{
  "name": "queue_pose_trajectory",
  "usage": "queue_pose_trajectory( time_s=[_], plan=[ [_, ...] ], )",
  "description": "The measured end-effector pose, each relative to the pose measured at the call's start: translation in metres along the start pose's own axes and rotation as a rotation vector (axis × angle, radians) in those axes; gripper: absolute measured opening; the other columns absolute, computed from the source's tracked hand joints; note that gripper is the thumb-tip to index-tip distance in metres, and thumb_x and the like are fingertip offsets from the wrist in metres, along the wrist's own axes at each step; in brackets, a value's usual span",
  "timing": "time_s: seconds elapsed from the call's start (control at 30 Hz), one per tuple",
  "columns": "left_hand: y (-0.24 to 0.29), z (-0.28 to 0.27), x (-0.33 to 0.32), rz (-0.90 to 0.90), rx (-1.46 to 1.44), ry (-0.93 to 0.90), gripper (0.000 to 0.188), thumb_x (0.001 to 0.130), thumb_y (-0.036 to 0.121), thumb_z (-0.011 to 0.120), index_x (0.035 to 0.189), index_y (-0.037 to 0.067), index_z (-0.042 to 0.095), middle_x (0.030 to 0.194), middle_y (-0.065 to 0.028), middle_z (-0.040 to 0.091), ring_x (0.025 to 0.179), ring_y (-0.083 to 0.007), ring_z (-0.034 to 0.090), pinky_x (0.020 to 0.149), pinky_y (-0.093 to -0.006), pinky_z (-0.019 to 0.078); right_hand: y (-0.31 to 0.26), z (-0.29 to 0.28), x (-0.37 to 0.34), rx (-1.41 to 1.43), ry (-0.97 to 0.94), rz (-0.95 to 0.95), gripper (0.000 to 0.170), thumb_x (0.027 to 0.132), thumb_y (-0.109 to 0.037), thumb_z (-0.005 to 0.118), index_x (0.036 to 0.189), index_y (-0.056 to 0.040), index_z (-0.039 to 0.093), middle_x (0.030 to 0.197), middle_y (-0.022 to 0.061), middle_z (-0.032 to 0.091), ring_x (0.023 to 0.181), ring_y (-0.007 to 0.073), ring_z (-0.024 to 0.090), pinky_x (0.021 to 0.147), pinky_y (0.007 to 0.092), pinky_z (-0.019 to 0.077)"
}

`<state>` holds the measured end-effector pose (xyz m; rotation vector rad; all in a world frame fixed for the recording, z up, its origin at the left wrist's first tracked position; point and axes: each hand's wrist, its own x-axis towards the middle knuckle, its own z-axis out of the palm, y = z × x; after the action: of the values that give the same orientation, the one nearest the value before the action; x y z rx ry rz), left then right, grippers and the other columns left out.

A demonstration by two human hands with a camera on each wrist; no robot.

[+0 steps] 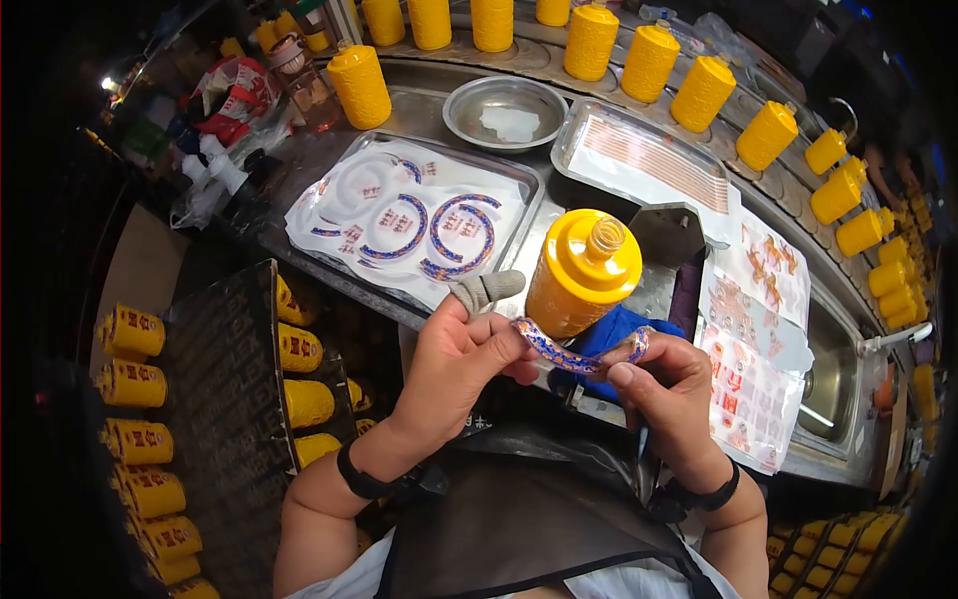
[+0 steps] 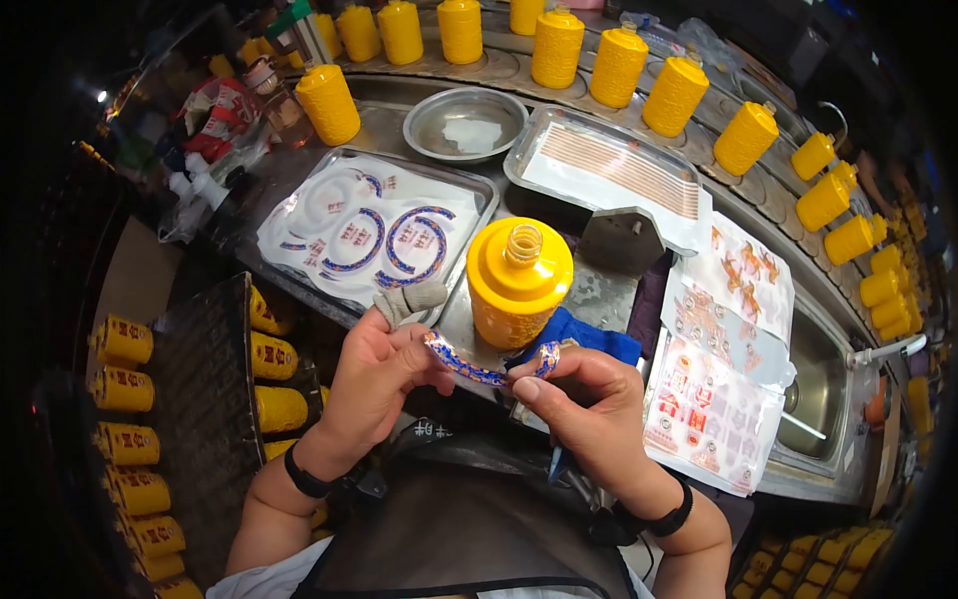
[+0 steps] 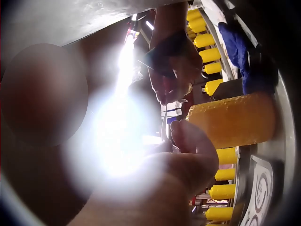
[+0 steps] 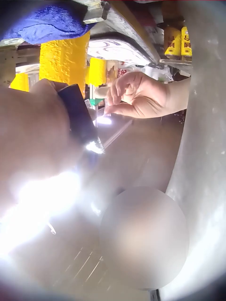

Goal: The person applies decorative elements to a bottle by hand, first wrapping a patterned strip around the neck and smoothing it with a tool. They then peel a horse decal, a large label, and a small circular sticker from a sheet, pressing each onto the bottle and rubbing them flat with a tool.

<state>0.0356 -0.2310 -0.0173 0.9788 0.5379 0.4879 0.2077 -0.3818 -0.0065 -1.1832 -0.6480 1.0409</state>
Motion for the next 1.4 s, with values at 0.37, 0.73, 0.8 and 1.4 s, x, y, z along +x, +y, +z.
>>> queue_pose_trajectory(
  time_s=[0.37, 0.73, 0.8, 1.4],
  plan=[
    [0.004, 0.014, 0.007, 0.199, 0.121, 0.061, 0.044, 0.094, 0.008, 0.064, 0.132, 0.0, 0.045, 0.097, -0.0094, 0.066, 0.085, -0.0156, 0.066, 0.074, -0.0303, 0.0562, 0.009, -0.001, 0.0, -0.187, 0.043, -0.218, 0.006, 0.088, -0.002, 0.071, 0.092, 0.0015, 0.068, 0.096, 0.0088, 0.072, 0.085, 0.0114, 0.066, 0.077, 0.0252, 0.0529],
    [0.006, 0.029, 0.022, 0.344, 0.149, -0.016, 0.055, 0.085, -0.009, 0.069, 0.133, 0.0, 0.043, 0.1, -0.0061, 0.064, 0.092, -0.0113, 0.064, 0.087, -0.0257, 0.0526, 0.002, 0.004, 0.015, -0.194, 0.277, -0.282, 0.013, 0.086, -0.006, 0.075, 0.098, 0.0002, 0.071, 0.091, 0.0041, 0.068, 0.08, 0.006, 0.062, 0.073, 0.0204, 0.0482],
    [0.009, 0.028, 0.033, 0.357, 0.164, 0.002, 0.052, 0.085, -0.009, 0.069, 0.13, 0.0, 0.043, 0.1, -0.0064, 0.064, 0.093, -0.0116, 0.063, 0.088, -0.0259, 0.0525, 0.012, -0.002, 0.03, -0.282, 0.344, -0.356, 0.015, 0.084, -0.009, 0.078, 0.094, -0.0002, 0.071, 0.083, 0.0013, 0.062, 0.071, 0.0035, 0.055, 0.064, 0.0198, 0.0433],
    [-0.008, 0.002, 0.092, 0.699, 0.476, -0.04, 0.047, 0.089, -0.003, 0.067, 0.13, -0.001, 0.044, 0.119, -0.0119, 0.062, 0.108, -0.0168, 0.058, 0.099, -0.0306, 0.0444, 0.025, -0.015, 0.051, -0.502, 0.414, -0.35, 0.034, 0.085, -0.007, 0.076, 0.118, -0.0018, 0.067, 0.094, -0.0031, 0.061, 0.058, -0.0026, 0.043, 0.052, 0.015, 0.0334]
  ],
)
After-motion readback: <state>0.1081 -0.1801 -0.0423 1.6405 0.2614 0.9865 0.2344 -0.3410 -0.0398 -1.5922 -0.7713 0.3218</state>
